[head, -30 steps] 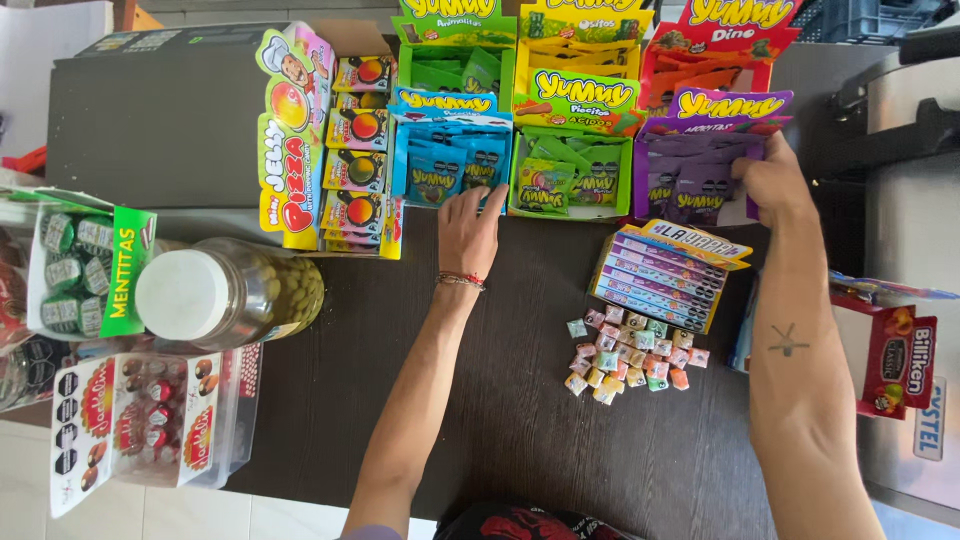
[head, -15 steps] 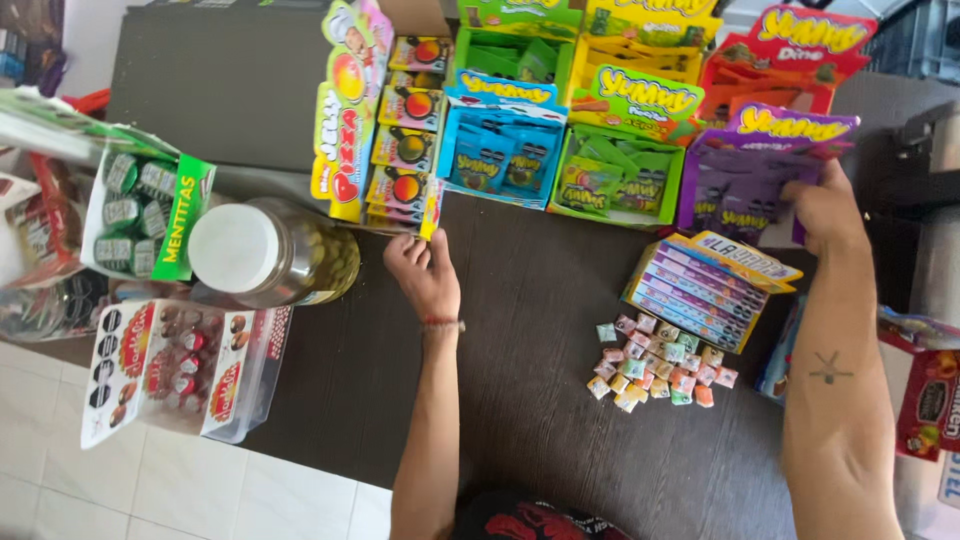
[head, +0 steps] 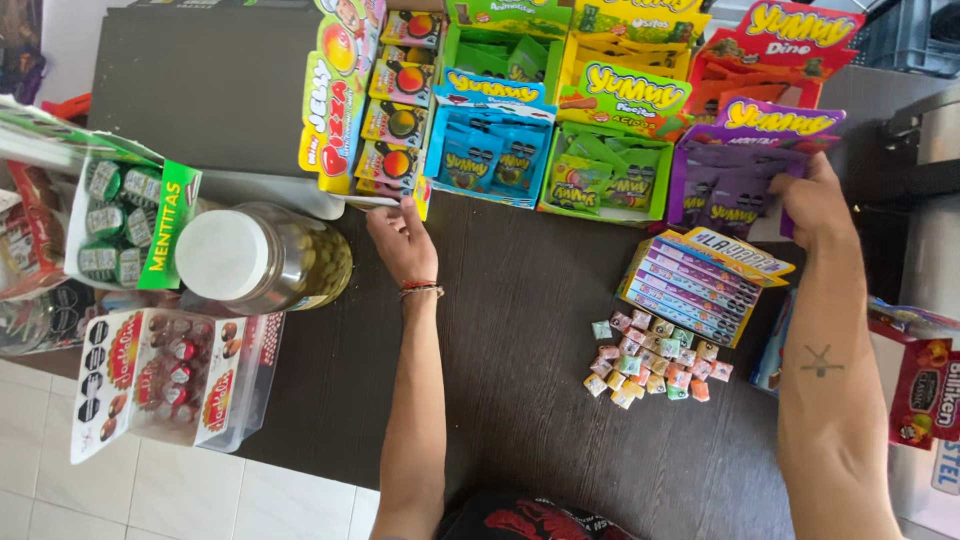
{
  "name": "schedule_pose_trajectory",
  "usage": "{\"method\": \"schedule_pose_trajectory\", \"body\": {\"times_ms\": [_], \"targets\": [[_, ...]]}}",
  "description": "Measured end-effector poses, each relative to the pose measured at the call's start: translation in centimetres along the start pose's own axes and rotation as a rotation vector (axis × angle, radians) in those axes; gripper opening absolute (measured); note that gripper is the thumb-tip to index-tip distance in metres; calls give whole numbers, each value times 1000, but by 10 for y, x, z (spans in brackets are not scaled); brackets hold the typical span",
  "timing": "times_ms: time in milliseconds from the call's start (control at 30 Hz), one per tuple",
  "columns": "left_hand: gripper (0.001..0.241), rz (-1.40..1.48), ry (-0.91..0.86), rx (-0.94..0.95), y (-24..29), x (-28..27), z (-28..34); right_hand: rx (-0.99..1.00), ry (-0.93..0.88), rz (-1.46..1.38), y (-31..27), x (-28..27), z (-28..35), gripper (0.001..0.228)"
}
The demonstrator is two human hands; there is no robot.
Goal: The person organizes various candies on a counter. They arrange small wrapped candies into a display box, then place colorful stick-shaped candies into a yellow box. Finally, they place small wrapped candies into a red box.
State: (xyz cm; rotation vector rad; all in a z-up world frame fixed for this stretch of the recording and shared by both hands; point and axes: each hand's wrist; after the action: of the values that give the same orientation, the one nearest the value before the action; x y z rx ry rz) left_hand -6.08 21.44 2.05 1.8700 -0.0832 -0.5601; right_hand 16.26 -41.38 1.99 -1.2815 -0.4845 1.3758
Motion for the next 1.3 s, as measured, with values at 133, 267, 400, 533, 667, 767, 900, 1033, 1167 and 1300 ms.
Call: {"method": "schedule_pose_trajectory", "body": {"times_ms": [133, 267, 400, 533, 667, 767, 900, 1033, 1167, 1300], "targets": [[55, -7, 5, 42, -1, -2, 6, -37, -31, -51, 5, 5, -1, 72], [39, 22, -43, 211, 11, -12, 21, -53, -6, -63, 14, 5, -7, 70], [15, -7, -186, 626, 12, -12, 17, 41, -29, 16, -29, 7, 28, 68], [27, -203, -352, 703, 6, 10, 31, 52, -20, 65, -52, 13, 47, 66], [30, -143, -396, 747, 3, 32, 46, 75, -46, -39, -33, 10, 32, 67], [32, -124, -414, 741, 6, 43, 45, 31, -39, -86, -15, 12, 20, 67], [32, -74, -470, 681, 14, 38, 47, 40, -44, -56, -30, 10, 36, 63], [39, -36, -569, 561, 32, 14, 78, -56, 148, -7, -19, -5, 36, 37], [43, 86, -726, 546, 54, -5, 136, -298, 315, 54, -61, -37, 137, 71], [50, 110, -935, 252, 54, -10, 203, -451, 331, 111, -34, -40, 232, 53]]}}
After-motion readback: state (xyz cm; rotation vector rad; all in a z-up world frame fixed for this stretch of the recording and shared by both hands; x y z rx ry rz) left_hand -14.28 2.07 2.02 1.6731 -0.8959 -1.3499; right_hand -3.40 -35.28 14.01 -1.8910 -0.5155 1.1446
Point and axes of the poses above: each hand's wrist, its own z-axis away from the middle knuckle, its own x-axis out of the palm, y = z × x, and after that the axes turned 13 degrees about y, right-handed
